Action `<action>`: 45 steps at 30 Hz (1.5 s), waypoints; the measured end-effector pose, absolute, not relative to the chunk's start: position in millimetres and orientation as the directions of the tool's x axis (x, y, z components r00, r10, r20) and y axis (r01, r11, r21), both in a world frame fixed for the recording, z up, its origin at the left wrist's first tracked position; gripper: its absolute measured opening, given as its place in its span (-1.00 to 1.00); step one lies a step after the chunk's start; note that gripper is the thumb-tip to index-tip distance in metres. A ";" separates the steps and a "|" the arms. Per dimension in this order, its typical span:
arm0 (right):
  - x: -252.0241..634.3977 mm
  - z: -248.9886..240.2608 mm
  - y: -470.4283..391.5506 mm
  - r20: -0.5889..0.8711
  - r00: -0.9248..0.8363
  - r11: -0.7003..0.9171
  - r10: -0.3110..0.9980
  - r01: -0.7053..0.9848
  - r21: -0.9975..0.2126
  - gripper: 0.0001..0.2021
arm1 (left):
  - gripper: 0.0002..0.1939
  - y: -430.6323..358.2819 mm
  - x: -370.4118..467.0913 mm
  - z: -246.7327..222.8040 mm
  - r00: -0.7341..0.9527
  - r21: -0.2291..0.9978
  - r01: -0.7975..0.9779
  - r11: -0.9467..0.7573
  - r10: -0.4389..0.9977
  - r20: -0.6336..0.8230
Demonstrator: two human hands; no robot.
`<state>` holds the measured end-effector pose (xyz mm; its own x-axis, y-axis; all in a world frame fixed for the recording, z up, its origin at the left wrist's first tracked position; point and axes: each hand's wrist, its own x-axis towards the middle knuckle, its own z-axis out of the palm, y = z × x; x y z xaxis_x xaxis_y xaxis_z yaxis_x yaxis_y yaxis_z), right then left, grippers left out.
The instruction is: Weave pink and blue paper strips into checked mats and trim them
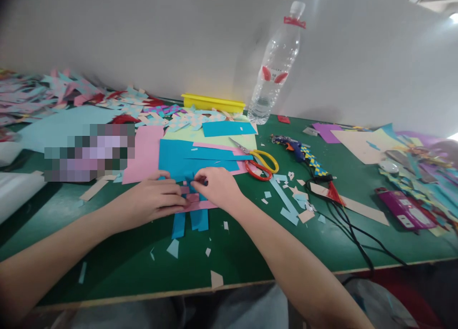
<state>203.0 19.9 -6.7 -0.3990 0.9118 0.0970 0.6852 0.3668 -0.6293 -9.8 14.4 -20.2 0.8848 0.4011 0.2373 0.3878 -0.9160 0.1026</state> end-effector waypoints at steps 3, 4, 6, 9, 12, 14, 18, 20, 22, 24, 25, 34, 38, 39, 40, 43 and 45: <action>203.2 -6.1 19.9 0.082 -0.382 0.347 0.921 0.704 -0.619 -0.86 | -0.61 13.9 -9.3 -18.1 0.894 0.057 0.368 -0.928 0.370 0.254; 203.4 -5.7 19.9 0.074 -0.379 0.340 0.923 0.707 -0.620 -0.85 | -0.61 13.7 -9.1 -17.9 0.893 0.052 0.362 -0.931 0.362 0.266; 203.8 -4.9 19.8 0.055 -0.386 0.333 0.921 0.705 -0.627 -0.85 | -0.60 13.2 -8.9 -18.3 0.889 0.061 0.360 -0.931 0.362 0.279; 204.4 -4.6 20.0 0.029 -0.409 0.337 0.912 0.707 -0.622 -0.85 | -0.64 13.0 -9.2 -20.3 0.881 0.109 0.382 -0.918 0.397 0.259; 204.7 -5.5 20.5 0.031 -0.421 0.359 0.907 0.730 -0.582 -0.85 | -0.65 13.0 -9.9 -20.9 0.879 0.139 0.380 -0.914 0.404 0.253; 204.9 -6.1 20.9 0.038 -0.421 0.367 0.906 0.739 -0.565 -0.84 | -0.65 12.8 -9.7 -19.8 0.885 0.137 0.360 -0.923 0.385 0.263; 205.8 -5.5 21.6 0.049 -0.431 0.372 0.901 0.710 -0.598 -0.78 | -0.64 12.2 -8.0 -18.2 0.875 0.129 0.377 -0.917 0.398 0.276; 206.5 -4.5 22.0 0.044 -0.427 0.354 0.903 0.682 -0.639 -0.78 | -0.62 12.1 -7.1 -19.2 0.847 0.149 0.426 -0.892 0.451 0.282; 207.0 -3.7 22.3 0.028 -0.414 0.326 0.910 0.670 -0.668 -0.79 | -0.59 12.2 -6.4 -20.9 0.816 0.170 0.477 -0.862 0.507 0.280; 207.0 -3.5 22.3 0.010 -0.405 0.305 0.914 0.673 -0.674 -0.78 | -0.59 12.4 -5.8 -22.4 0.791 0.184 0.523 -0.832 0.554 0.259; 206.9 -3.7 22.4 0.004 -0.402 0.300 0.916 0.677 -0.672 -0.77 | -0.59 12.5 -5.4 -22.9 0.783 0.187 0.540 -0.821 0.571 0.248; 204.2 -6.1 21.3 -0.028 -0.380 0.274 0.925 0.715 -0.643 -0.77 | -0.53 15.3 -5.0 -26.2 0.737 0.212 0.603 -0.769 0.639 0.221; 202.4 -3.7 20.4 -0.046 -0.368 0.250 0.929 0.713 -0.655 -0.74 | -0.53 15.2 -6.4 -28.4 0.736 0.216 0.597 -0.773 0.634 0.237; 202.0 -3.3 20.3 -0.048 -0.368 0.246 0.929 0.707 -0.663 -0.74 | -0.53 15.0 -6.6 -28.7 0.734 0.213 0.595 -0.775 0.632 0.246; 201.8 -2.9 20.3 -0.052 -0.367 0.241 0.929 0.704 -0.668 -0.74 | -0.53 14.7 -6.7 -28.8 0.731 0.211 0.595 -0.775 0.632 0.257; 202.0 -1.8 20.0 -0.070 -0.363 0.224 0.929 0.703 -0.675 -0.73 | -0.54 14.0 -6.3 -27.9 0.724 0.210 0.596 -0.775 0.632 0.277; 203.0 -1.0 20.0 -0.083 -0.363 0.215 0.928 0.704 -0.677 -0.72 | -0.55 13.7 -5.9 -26.2 0.728 0.206 0.597 -0.776 0.631 0.267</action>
